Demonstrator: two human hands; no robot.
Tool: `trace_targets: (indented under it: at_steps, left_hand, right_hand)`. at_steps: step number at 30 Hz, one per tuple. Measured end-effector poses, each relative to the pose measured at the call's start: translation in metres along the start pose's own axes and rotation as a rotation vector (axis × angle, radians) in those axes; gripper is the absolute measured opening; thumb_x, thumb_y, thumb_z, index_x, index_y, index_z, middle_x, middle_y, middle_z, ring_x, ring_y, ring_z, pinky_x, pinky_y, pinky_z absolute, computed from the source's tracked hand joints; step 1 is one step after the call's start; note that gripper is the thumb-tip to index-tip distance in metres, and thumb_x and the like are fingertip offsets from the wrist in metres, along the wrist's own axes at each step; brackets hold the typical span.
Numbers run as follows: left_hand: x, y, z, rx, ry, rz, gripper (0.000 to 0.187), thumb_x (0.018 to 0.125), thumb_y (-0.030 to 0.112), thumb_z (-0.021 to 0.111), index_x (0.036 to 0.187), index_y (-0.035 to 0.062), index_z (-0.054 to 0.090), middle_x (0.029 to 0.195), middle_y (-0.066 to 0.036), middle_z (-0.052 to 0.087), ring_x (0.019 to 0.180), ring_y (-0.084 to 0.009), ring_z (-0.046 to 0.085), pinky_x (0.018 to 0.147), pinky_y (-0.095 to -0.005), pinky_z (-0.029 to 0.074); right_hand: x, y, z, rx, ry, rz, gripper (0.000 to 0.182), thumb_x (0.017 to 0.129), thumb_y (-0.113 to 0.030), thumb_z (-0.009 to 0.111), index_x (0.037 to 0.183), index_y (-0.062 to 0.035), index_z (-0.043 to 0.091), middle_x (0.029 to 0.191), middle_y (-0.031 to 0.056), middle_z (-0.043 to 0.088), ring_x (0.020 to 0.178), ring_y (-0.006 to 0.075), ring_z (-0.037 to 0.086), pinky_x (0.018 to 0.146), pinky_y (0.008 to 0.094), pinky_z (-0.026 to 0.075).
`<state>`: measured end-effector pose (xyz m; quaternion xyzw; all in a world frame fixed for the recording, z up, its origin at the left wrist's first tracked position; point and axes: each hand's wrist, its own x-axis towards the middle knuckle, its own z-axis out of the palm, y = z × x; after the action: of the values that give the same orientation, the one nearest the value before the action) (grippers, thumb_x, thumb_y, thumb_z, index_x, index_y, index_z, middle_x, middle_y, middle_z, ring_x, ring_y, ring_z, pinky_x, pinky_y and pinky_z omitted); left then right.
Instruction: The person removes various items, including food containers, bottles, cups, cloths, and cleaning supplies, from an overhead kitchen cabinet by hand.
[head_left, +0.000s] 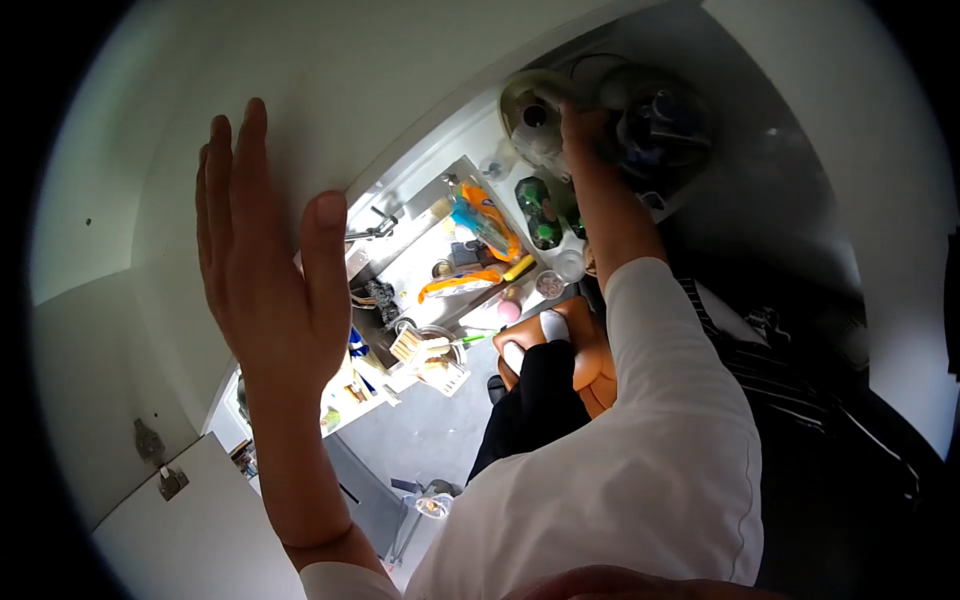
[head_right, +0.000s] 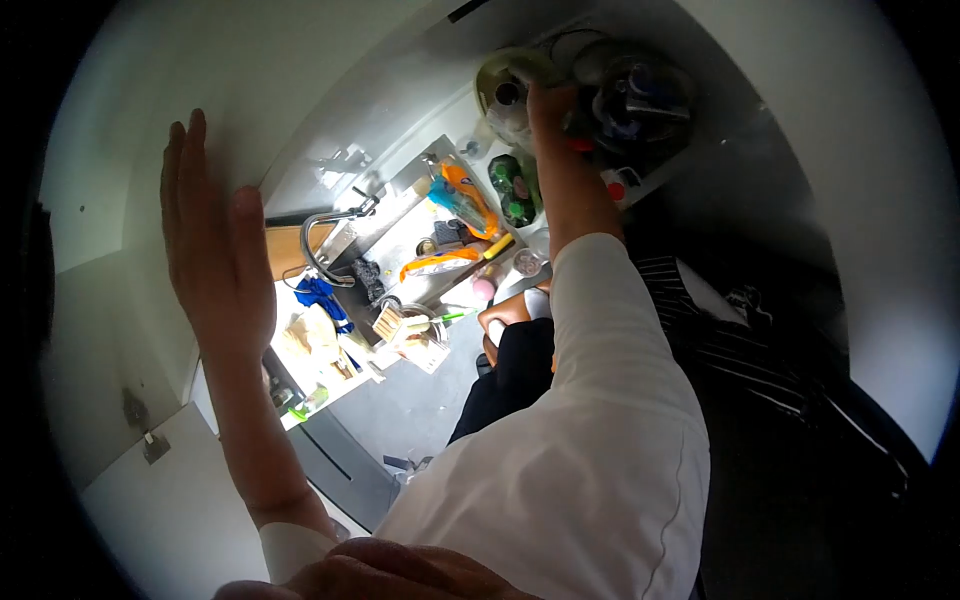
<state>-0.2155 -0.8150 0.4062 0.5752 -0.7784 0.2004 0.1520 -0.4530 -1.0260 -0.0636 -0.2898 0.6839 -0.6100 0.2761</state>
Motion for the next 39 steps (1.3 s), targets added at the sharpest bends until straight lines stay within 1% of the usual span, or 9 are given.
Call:
trace_targets:
  at_steps: [12,14,17,22,24,29,30,32,39]
  left_hand:
    - [-0.004,-0.003,0.004,0.047,-0.034,-0.053,0.072,0.107,0.063,0.026,0.16,0.0165,0.04,0.162,-0.021,0.042,0.148,-0.0439,0.041,0.116,-0.0577,0.04]
    - [-0.004,-0.001,0.002,0.047,-0.039,-0.058,0.072,0.107,0.063,0.026,0.16,0.0167,0.04,0.161,-0.021,0.042,0.148,-0.044,0.041,0.116,-0.0578,0.04]
    - [-0.003,-0.002,0.003,0.072,-0.048,-0.051,0.072,0.107,0.063,0.024,0.16,0.0176,0.041,0.162,-0.021,0.041,0.147,-0.0435,0.042,0.116,-0.0572,0.04]
    - [-0.004,-0.002,0.003,0.062,-0.012,-0.049,0.07,0.108,0.062,0.026,0.159,0.0171,0.042,0.162,-0.021,0.041,0.15,-0.0423,0.038,0.118,-0.0565,0.037]
    - [-0.003,-0.001,-0.003,0.024,0.007,-0.001,0.062,0.106,0.049,0.049,0.153,0.0077,0.049,0.153,-0.03,0.048,0.145,-0.0483,0.043,0.118,-0.0567,0.036]
    - [-0.006,0.002,-0.011,0.01,0.011,-0.024,0.064,0.106,0.046,0.052,0.156,0.0079,0.043,0.158,-0.03,0.04,0.148,-0.0474,0.038,0.122,-0.0567,0.029]
    - [-0.006,0.002,-0.011,0.025,-0.025,-0.043,0.063,0.107,0.044,0.051,0.158,0.0086,0.041,0.161,-0.028,0.037,0.149,-0.0465,0.036,0.122,-0.0562,0.029]
    - [-0.003,0.004,-0.017,-0.004,-0.06,-0.069,0.067,0.104,0.042,0.056,0.158,0.0065,0.039,0.161,-0.03,0.035,0.15,-0.0471,0.034,0.123,-0.0567,0.027]
    - [-0.004,0.003,-0.024,-0.064,-0.04,-0.132,0.068,0.105,0.048,0.052,0.157,0.0059,0.04,0.161,-0.029,0.035,0.151,-0.0471,0.032,0.123,-0.0578,0.026]
  right_hand:
    - [0.006,0.022,0.03,-0.432,-0.329,-0.299,0.055,0.077,-0.029,0.088,0.117,0.0035,0.068,0.115,0.0261,0.071,0.108,0.043,0.068,0.097,0.0495,0.052]
    - [0.002,0.035,0.026,-0.699,-0.454,-0.727,0.055,0.082,-0.026,0.084,0.124,0.0017,0.064,0.119,0.0262,0.068,0.108,0.0441,0.066,0.099,0.0505,0.05]
    - [0.008,0.05,0.037,-0.725,-0.565,-0.499,0.054,0.091,-0.023,0.073,0.136,0.0018,0.057,0.13,0.0286,0.061,0.119,0.0436,0.061,0.106,0.0499,0.046]
    - [-0.024,-0.003,0.008,-0.701,-0.562,-0.425,0.04,0.093,-0.023,0.069,0.123,0.0034,0.065,0.126,0.0275,0.064,0.122,0.0424,0.06,0.106,0.0515,0.046]
    - [-0.053,-0.045,-0.02,-0.662,-0.476,-0.587,0.039,0.091,-0.023,0.071,0.119,0.0038,0.066,0.116,0.0275,0.068,0.114,0.0424,0.064,0.1,0.0508,0.05]
    - [-0.104,-0.112,-0.098,-0.907,-1.229,-0.319,0.053,0.095,-0.043,0.07,0.124,0.0,0.063,0.118,0.0266,0.069,0.105,0.0422,0.069,0.088,0.0507,0.054]
    - [-0.114,-0.161,-0.124,-0.846,-1.413,-0.669,0.052,0.094,-0.039,0.074,0.126,0.0003,0.063,0.115,0.0207,0.071,0.1,0.0348,0.07,0.086,0.0456,0.055]
    - [-0.127,-0.316,-0.163,-0.488,-1.721,-0.392,0.048,0.093,-0.031,0.079,0.128,-0.0011,0.063,0.11,0.0134,0.072,0.095,0.024,0.07,0.084,0.0378,0.056]
    - [-0.098,-0.564,-0.138,-0.303,-0.458,-1.215,0.048,0.09,-0.025,0.082,0.127,-0.0026,0.062,0.105,0.0132,0.07,0.092,0.0227,0.071,0.082,0.0366,0.058]
